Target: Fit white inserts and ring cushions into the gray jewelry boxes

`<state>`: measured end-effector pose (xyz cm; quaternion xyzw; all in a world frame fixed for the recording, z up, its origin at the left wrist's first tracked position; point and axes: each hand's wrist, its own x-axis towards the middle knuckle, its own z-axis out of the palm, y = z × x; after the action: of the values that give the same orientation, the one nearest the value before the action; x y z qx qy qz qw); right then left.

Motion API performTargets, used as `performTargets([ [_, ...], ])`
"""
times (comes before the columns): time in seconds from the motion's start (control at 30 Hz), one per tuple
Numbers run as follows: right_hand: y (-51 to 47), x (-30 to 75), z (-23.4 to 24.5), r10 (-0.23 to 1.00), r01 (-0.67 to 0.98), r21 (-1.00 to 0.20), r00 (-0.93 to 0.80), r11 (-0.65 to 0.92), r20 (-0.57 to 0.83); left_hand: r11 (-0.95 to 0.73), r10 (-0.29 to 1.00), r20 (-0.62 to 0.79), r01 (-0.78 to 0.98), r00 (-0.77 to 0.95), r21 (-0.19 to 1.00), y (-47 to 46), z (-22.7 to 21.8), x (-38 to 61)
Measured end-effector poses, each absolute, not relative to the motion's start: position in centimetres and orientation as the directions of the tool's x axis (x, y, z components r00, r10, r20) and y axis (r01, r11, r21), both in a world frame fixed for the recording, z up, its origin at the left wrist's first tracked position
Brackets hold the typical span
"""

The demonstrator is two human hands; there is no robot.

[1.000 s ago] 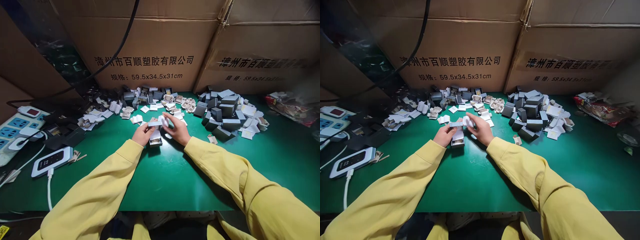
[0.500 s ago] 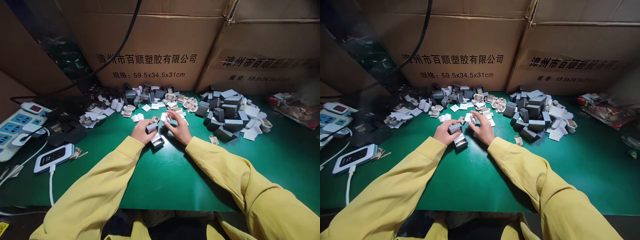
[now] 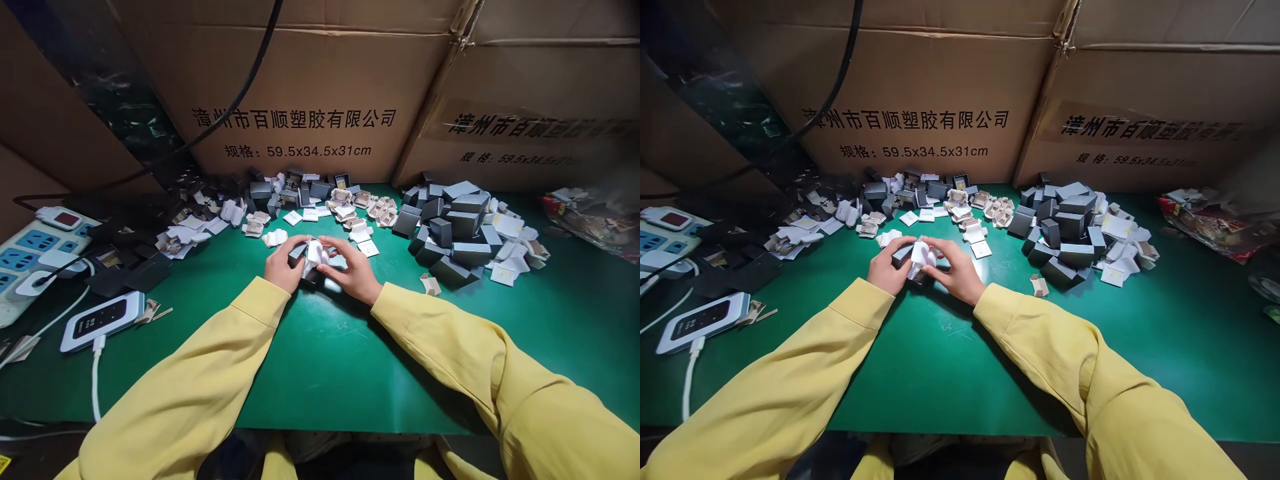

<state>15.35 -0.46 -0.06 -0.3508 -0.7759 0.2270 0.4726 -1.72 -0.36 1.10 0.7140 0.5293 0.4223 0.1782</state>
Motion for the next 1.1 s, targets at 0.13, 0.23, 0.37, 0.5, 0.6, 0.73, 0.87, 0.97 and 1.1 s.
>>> performTargets([
  [0.13, -0.1, 15.4, -0.3, 0.786, 0.304, -0.727, -0.295, 0.616, 0.543, -0.413, 0.891, 0.436, 0.617, 0.124, 0.670, -0.2, 0.9, -1.8],
  [0.23, -0.1, 15.4, -0.2, 0.805, 0.281, -0.757, -0.273, 0.590, 0.526, -0.411, 0.897, 0.414, 0.635, 0.154, 0.654, -0.4, 1.1, -1.7],
  [0.37, -0.2, 15.3, -0.1, 0.810, 0.239, -0.777, -0.241, 0.583, 0.534, -0.427, 0.900, 0.366, 0.651, 0.238, 0.627, -0.7, 1.3, -2.0],
  [0.5, -0.2, 15.3, -0.3, 0.816, 0.220, -0.790, -0.247, 0.572, 0.522, -0.472, 0.881, 0.304, 0.631, 0.362, 0.616, -0.6, 1.3, -2.5],
  [0.6, -0.2, 15.4, -0.4, 0.807, 0.192, -0.797, -0.301, 0.573, 0.508, -0.499, 0.864, 0.303, 0.604, 0.403, 0.621, -0.4, 1.1, -2.8],
  [0.73, -0.3, 15.3, -0.4, 0.795, 0.237, -0.786, -0.397, 0.571, 0.458, -0.469, 0.881, 0.296, 0.603, 0.369, 0.645, -0.3, 1.0, -2.7],
  [0.87, -0.1, 15.5, -0.1, 0.784, 0.274, -0.755, -0.401, 0.596, 0.473, -0.449, 0.892, 0.296, 0.606, 0.341, 0.657, -0.1, 0.8, -2.8],
  [0.97, 0.2, 15.9, 0.0, 0.760, 0.273, -0.742, -0.461, 0.613, 0.458, -0.456, 0.888, 0.299, 0.581, 0.350, 0.675, 0.2, 0.5, -3.0],
  [1.1, 0.8, 16.5, -0.1, 0.722, 0.303, -0.690, -0.516, 0.657, 0.461, -0.434, 0.894, 0.285, 0.504, 0.346, 0.747, 0.4, 0.4, -3.0],
])
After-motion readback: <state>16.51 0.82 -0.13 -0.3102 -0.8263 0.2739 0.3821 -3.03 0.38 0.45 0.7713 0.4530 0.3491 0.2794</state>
